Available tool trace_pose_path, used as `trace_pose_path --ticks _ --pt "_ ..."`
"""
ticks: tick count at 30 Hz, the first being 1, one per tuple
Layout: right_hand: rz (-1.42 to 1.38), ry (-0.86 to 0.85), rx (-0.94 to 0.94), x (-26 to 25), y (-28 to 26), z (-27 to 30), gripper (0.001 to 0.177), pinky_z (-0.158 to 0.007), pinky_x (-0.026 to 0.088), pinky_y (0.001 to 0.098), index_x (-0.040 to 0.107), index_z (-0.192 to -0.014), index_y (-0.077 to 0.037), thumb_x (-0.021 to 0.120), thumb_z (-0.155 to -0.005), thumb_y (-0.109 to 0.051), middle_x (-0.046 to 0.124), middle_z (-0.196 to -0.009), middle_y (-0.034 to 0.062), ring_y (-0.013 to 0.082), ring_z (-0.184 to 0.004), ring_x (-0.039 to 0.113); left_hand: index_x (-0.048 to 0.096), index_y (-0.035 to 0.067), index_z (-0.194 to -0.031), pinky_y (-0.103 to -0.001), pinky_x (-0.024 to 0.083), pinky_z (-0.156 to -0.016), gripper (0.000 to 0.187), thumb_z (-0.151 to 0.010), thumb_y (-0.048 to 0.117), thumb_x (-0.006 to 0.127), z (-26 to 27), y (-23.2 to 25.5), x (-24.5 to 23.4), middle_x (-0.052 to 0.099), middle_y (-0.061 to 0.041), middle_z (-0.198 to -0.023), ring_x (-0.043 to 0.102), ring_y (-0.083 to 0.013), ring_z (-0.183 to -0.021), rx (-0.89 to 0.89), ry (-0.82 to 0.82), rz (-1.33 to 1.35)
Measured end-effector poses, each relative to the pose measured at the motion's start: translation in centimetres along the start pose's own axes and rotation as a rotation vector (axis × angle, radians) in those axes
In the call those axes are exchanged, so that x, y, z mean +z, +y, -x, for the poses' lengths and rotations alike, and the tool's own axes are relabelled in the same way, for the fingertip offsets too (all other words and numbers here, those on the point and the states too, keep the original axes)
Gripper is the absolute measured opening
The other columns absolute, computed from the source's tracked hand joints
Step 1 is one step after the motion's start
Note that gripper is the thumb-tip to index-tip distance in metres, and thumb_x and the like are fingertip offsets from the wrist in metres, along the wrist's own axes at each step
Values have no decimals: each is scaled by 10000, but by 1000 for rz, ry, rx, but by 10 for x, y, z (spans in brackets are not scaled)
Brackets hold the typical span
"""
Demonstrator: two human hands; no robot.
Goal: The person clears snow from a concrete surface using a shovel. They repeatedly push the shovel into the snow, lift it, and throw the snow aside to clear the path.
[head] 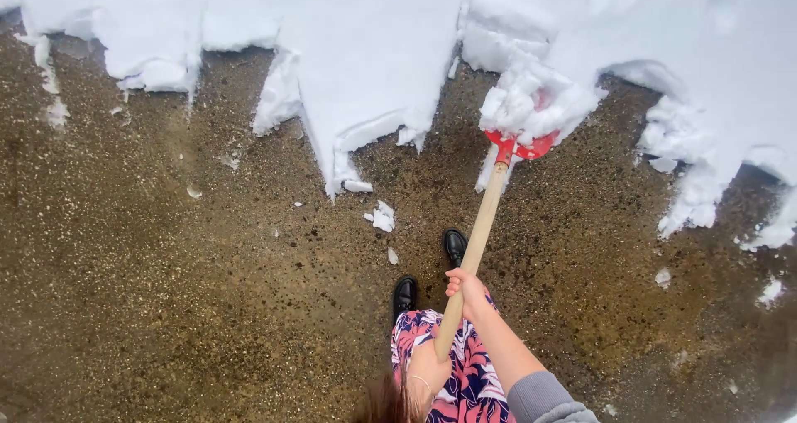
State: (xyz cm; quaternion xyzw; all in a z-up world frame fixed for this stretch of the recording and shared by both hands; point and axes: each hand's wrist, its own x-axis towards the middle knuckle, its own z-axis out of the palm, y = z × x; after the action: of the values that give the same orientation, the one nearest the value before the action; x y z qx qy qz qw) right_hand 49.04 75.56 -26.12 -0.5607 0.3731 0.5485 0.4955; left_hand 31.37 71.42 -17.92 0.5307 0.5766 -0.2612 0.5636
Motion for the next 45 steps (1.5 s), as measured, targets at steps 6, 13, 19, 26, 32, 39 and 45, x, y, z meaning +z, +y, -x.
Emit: trace_pose_path --ticks 6,13,19,26,32,39,45 --pt "-166 54 -62 -12 49 71 345 -399 341 204 390 -816 -172 637 -826 70 392 -546 -48 45 -445 348 655 76 -908 -373 527 -486 174 -790 150 551 72 -16 -55 638 -87 -803 628 -249 -623 44 -203 -127" --pt "-322 21 -140 -68 105 95 320 -464 427 209 447 -802 -147 688 -743 55 383 -637 -91 23 -486 434 758 36 -985 -370 615 -790 338 -683 184 732 70 -7 -42 772 -117 -894 769 -271 -928 229 -222 -472" --pt "-551 8 -135 -127 112 125 312 -473 435 210 474 -763 -152 703 -744 58 400 -641 -102 6 -501 443 670 44 -670 -278 551 -462 79 -721 103 676 89 29 12 659 -89 -507 687 -190 -442 65 -508 -442" --pt "-865 -16 -148 -219 107 158 346 -479 424 166 429 -742 -183 680 -776 53 366 -637 -138 -19 -491 425 714 -13 -927 -374 589 -732 316 -684 188 715 126 65 92 725 -137 -809 716 -262 -807 164 -511 -872" --pt "-1096 14 -196 -338 93 186 363 -488 438 179 421 -705 -181 684 -792 53 376 -617 -122 0 -492 449 692 -43 -1206 -422 583 -951 639 -653 271 754 171 99 215 744 -179 -1144 703 -331 -1143 235 -508 -1246" --pt "-1320 48 -265 -511 79 208 356 -503 468 190 453 -697 -170 707 -797 58 420 -625 -113 4 -511 488 755 5 -1049 -399 613 -886 465 -672 279 763 195 96 393 775 -106 -923 756 -278 -998 298 -591 -1451" --pt "-1519 79 -291 -629 29 202 341 -510 471 187 472 -705 -156 703 -797 77 431 -628 -109 10 -511 497 757 45 -822 -335 616 -694 239 -661 222 743 212 160 517 730 -57 -631 770 -216 -713 345 -680 -1597"
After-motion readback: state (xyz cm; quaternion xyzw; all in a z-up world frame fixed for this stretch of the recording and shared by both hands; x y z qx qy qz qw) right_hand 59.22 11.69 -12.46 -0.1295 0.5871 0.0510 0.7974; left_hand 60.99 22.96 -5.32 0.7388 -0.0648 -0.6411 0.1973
